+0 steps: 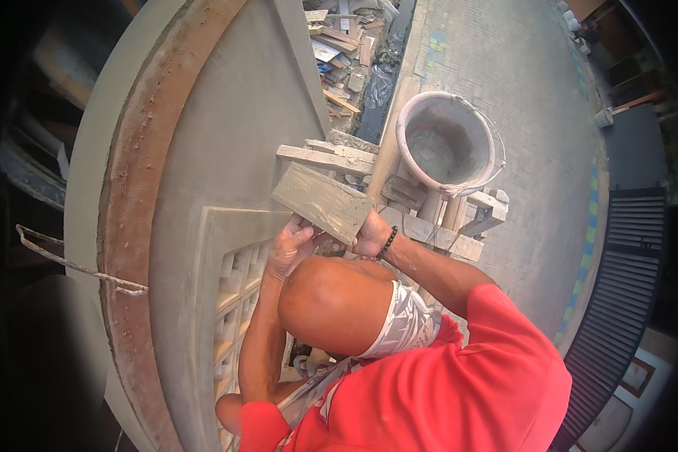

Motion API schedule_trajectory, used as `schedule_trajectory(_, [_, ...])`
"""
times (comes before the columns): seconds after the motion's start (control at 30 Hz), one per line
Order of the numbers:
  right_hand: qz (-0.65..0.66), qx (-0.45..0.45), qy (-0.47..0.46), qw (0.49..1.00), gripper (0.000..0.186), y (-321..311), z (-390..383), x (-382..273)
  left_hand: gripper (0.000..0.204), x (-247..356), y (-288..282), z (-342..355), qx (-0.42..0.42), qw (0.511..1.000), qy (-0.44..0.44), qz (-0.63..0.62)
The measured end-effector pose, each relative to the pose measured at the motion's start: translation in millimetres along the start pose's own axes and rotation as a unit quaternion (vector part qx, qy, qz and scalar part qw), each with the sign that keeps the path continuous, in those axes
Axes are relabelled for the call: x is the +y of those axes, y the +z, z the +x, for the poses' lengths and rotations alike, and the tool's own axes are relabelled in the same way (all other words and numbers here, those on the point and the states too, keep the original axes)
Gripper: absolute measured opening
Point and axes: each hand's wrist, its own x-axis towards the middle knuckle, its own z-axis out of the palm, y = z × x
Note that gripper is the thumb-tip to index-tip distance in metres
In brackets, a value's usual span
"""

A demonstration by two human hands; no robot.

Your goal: The person applies plaster to a curved wall using a trowel and a bucket of plaster. They repeatedly scoop plaster from the bucket and smooth it onto the wall surface, working along the curve.

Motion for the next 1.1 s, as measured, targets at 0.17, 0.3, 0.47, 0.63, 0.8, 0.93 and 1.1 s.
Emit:
schedule_trajectory(0.17, [0.02,0.028,0.077,0.996,0.042,-27,11,19,0.051,-38,-22,-8,0.08,0.984,-0.007,-0.161])
schedule_trajectory(0.3, [-0.034,0.085,0.12,0.989,0.041,-26,13,22,0.045,-56,-41,-2,0.054,0.977,0.066,-0.197])
schedule_trajectory(0.47, [-0.779,0.323,-0.085,0.531,0.034,-77,-35,-30,0.039,-47,-65,-6,0.064,0.972,0.1,-0.201])
schedule_trajectory(0.63, [-0.882,0.306,-0.239,0.268,0.042,-120,-49,-64,0.039,-38,-69,-11,0.097,0.974,0.106,-0.173])
schedule_trajectory(0.8, [-0.888,0.33,-0.118,0.298,0.039,-168,-31,-78,0.041,-35,-45,-6,0.131,0.969,0.119,-0.174])
schedule_trajectory(0.93, [-0.76,0.306,-0.298,0.489,0.037,-143,-27,-79,0.039,-29,-34,-5,0.114,0.969,0.134,-0.175])
schedule_trajectory(1.1, [-0.158,0.116,-0.129,0.972,0.031,-29,-30,-73,0.04,-25,-43,-9,0.089,0.962,0.146,-0.212])
